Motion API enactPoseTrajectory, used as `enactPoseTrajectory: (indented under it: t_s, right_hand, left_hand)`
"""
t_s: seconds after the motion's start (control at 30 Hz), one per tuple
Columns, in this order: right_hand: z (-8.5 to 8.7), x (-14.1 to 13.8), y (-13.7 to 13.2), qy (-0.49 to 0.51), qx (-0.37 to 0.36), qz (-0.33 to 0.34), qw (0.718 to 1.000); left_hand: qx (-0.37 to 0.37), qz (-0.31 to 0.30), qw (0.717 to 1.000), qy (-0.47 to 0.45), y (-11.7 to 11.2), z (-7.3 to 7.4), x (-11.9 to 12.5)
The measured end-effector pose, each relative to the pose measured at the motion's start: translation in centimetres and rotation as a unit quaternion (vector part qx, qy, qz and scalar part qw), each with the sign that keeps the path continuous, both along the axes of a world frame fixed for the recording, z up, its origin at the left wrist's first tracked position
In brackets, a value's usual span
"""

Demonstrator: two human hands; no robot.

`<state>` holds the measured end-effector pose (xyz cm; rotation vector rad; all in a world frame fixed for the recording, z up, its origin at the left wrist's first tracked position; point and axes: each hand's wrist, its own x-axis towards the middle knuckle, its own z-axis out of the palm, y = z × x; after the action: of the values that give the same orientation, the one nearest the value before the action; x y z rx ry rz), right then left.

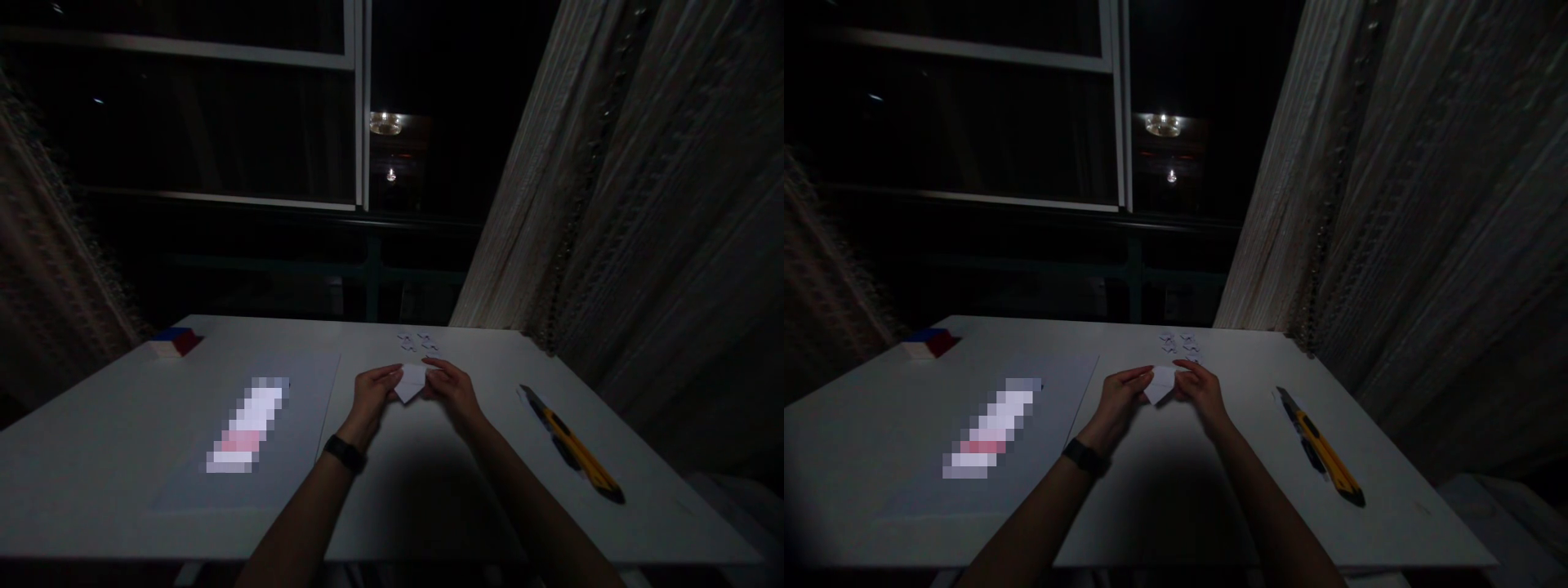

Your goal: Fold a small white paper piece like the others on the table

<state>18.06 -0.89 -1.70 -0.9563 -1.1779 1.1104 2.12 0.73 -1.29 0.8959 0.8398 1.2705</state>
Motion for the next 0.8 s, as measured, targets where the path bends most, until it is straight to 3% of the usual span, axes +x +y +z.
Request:
enactPoseTrajectory:
  t_s: [0.23, 0.53, 0.8]
  right_hand:
    - [-0.60, -0.63, 0.19, -0.104, 0.039, -0.080, 0.991]
    - [-0.57, -0.99, 0.00, -0.146, 0.060, -0.072, 0.985]
    - [-0.24, -0.39, -0.13, -0.014, 0.034, -0.007, 0.999]
  left_hand:
    - [0.041, -0.023, 0.996, 0.080, -0.15, 0.05, 0.36]
    - [0.138, -0.021, 0.977, 0.162, 0.05, -0.52, 0.52]
    - [0.039, 0.001, 0.999, 0.033, 0.19, -0.52, 0.09]
